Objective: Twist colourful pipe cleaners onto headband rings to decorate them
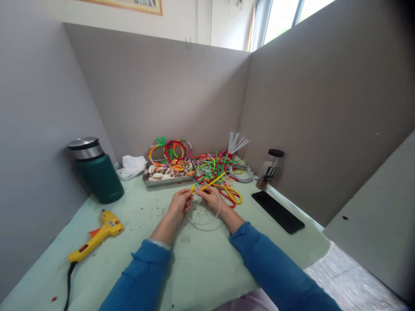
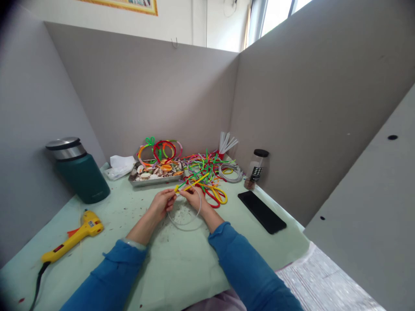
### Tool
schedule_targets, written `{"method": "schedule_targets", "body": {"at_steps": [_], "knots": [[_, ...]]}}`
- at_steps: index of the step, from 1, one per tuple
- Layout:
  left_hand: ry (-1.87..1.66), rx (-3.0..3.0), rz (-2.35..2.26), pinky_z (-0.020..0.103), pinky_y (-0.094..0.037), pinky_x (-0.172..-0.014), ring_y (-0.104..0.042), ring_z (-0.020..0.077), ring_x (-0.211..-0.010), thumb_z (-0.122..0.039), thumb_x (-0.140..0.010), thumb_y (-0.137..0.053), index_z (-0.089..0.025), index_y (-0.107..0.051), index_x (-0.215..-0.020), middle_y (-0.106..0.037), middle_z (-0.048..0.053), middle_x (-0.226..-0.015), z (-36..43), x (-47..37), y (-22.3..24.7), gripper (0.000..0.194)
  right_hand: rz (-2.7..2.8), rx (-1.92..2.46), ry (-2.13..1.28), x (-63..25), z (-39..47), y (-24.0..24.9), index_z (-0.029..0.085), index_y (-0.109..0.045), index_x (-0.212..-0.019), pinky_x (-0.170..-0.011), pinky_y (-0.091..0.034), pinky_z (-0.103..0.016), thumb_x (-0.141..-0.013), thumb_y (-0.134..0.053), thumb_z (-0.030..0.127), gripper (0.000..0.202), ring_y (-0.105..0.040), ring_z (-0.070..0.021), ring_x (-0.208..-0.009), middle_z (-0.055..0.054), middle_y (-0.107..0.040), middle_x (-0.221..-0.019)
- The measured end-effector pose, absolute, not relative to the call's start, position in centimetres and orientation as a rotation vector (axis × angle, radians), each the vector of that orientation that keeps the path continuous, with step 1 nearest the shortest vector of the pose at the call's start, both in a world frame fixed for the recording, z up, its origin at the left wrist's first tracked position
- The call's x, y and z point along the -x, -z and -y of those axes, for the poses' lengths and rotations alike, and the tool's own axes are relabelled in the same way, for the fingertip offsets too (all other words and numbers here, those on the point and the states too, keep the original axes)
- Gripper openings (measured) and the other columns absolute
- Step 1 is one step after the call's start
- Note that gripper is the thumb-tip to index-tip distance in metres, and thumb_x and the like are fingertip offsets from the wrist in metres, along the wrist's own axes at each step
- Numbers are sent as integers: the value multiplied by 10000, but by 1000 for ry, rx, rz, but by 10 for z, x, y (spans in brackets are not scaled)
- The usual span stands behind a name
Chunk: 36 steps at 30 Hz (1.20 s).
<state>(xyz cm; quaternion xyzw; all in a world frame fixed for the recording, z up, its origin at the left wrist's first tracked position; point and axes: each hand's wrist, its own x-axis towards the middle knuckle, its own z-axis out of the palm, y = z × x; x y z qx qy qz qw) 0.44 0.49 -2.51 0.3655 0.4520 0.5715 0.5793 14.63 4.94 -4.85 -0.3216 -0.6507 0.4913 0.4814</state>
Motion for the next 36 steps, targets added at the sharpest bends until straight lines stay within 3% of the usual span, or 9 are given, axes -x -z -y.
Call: {"method": "schedule_targets", "body": {"at_steps": [7, 17, 21, 31, 36], "knots": [[-1364, -828, -965, 149, -164, -321, -298, 16, -367, -200, -623, -695, -119, -558, -772, -489, -37, -556, -5, -5, 25, 218, 1511, 801, -1206, -145, -52, 53, 171, -638, -698, -445, -277, -234, -686, -672, 409, 241, -361, -88, -435, 52, -463, -486], [-1383, -804, -1127, 169, -186, -305, -295, 15, -325, -263, -637, -709, -117, -548, -716, -504, -45, -520, -7, -4, 27, 231, 1651, 767, -1134, -145, -48, 50, 159, -698, -740, -585, -412, -270, -693, -677, 384, 231, -537, -148, -597, -10, -610, -632], [-1346, -847, -1252, 187, -180, -304, -294, 26, -292, -304, -654, -685, -132, -534, -688, -489, -57, -470, -6, -4, 28, 231, 1743, 685, -955, -145, -46, 48, 179, -715, -712, -684, -448, -309, -726, -667, 367, 195, -583, -188, -702, -42, -647, -701], [-1248, -1173, -1535, 190, -193, -363, -311, 41, -329, -334, -694, -638, -142, -572, -634, -505, -40, -463, -9, -4, 33, 212, 1836, 706, -627, -145, -42, 49, 226, -713, -758, -819, -434, -354, -780, -647, 331, 126, -557, -201, -907, -51, -618, -882], [-1190, -1303, -1533, 194, -208, -380, -325, 63, -351, -320, -707, -602, -138, -608, -624, -424, -54, -396, -9, -5, 33, 200, 1833, 734, -557, -147, -42, 47, 237, -699, -747, -879, -395, -385, -796, -634, 339, 130, -531, -204, -951, -47, -613, -918]]}}
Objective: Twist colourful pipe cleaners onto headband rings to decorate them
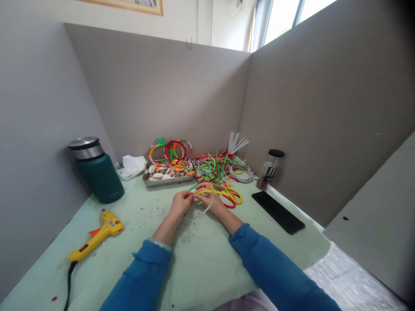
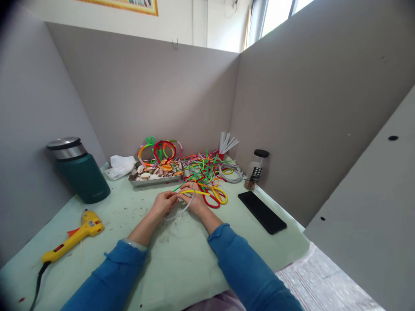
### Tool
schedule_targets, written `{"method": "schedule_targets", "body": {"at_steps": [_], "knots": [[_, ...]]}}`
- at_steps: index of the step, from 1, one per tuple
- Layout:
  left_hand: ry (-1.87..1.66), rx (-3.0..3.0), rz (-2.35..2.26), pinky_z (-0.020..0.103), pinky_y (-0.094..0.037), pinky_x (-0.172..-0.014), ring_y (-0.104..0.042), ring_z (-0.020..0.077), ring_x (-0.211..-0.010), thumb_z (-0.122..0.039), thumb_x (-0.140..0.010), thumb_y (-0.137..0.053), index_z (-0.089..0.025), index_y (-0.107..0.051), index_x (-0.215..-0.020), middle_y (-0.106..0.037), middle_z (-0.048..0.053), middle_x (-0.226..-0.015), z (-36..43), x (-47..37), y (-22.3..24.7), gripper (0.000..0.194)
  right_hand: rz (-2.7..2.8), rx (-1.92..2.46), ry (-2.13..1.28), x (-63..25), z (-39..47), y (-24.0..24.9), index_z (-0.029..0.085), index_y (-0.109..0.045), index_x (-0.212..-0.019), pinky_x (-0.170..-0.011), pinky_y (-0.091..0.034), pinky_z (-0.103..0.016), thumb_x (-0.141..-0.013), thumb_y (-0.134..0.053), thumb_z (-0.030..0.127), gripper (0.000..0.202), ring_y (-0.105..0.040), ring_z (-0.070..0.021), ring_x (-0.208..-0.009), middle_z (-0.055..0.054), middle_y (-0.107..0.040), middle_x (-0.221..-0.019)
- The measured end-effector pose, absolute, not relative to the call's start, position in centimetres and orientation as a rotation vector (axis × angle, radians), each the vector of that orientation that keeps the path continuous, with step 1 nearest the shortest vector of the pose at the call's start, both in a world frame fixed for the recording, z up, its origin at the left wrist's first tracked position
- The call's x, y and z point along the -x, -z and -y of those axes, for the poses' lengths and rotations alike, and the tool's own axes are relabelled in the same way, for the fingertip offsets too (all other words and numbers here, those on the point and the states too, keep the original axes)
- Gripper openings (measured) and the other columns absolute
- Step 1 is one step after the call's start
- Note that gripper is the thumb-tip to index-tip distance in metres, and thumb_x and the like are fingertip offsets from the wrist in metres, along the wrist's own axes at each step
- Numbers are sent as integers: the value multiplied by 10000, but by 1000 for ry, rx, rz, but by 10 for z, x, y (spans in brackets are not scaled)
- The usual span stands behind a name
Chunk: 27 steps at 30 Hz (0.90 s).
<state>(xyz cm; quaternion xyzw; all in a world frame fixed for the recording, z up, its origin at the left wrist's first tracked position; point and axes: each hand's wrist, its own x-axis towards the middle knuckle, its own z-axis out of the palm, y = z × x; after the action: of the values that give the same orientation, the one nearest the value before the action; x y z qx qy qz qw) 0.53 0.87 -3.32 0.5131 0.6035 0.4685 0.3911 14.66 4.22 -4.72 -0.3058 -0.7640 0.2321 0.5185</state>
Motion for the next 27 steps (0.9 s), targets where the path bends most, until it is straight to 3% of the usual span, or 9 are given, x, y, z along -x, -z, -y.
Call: {"method": "schedule_targets", "body": {"at_steps": [6, 12, 18, 27], "knots": [[-1127, -1379, -1428, 186, -210, -383, -305, 52, -358, -235, -681, -583, -133, -599, -623, -399, -68, -392, -5, -8, 31, 119, 1791, 744, -696, -146, -45, 47, 209, -672, -709, -839, -414, -335, -784, -625, 376, 190, -545, -186, -909, -37, -590, -868], [-1164, -1406, -1349, 188, -240, -399, -354, 63, -395, -239, -607, -660, -134, -627, -694, -473, -61, -447, -7, -11, 37, 141, 1779, 757, -752, -146, -44, 43, 208, -664, -666, -789, -427, -318, -759, -644, 358, 177, -542, -172, -830, -23, -581, -796], [-1195, -1360, -1452, 195, -226, -406, -388, 84, -412, -229, -622, -640, -151, -615, -597, -466, -47, -425, -10, -9, 41, 85, 1788, 722, -766, -146, -48, 48, 213, -680, -685, -820, -429, -325, -765, -642, 352, 165, -544, -179, -859, -32, -592, -810], [-1198, -1229, -1442, 197, -163, -375, -299, 60, -336, -386, -658, -670, -151, -565, -554, -358, -69, -357, -10, -4, 36, 277, 1729, 840, -795, -145, -47, 50, 187, -656, -879, -716, -450, -293, -753, -613, 334, 198, -568, -166, -786, -38, -621, -863]]}}
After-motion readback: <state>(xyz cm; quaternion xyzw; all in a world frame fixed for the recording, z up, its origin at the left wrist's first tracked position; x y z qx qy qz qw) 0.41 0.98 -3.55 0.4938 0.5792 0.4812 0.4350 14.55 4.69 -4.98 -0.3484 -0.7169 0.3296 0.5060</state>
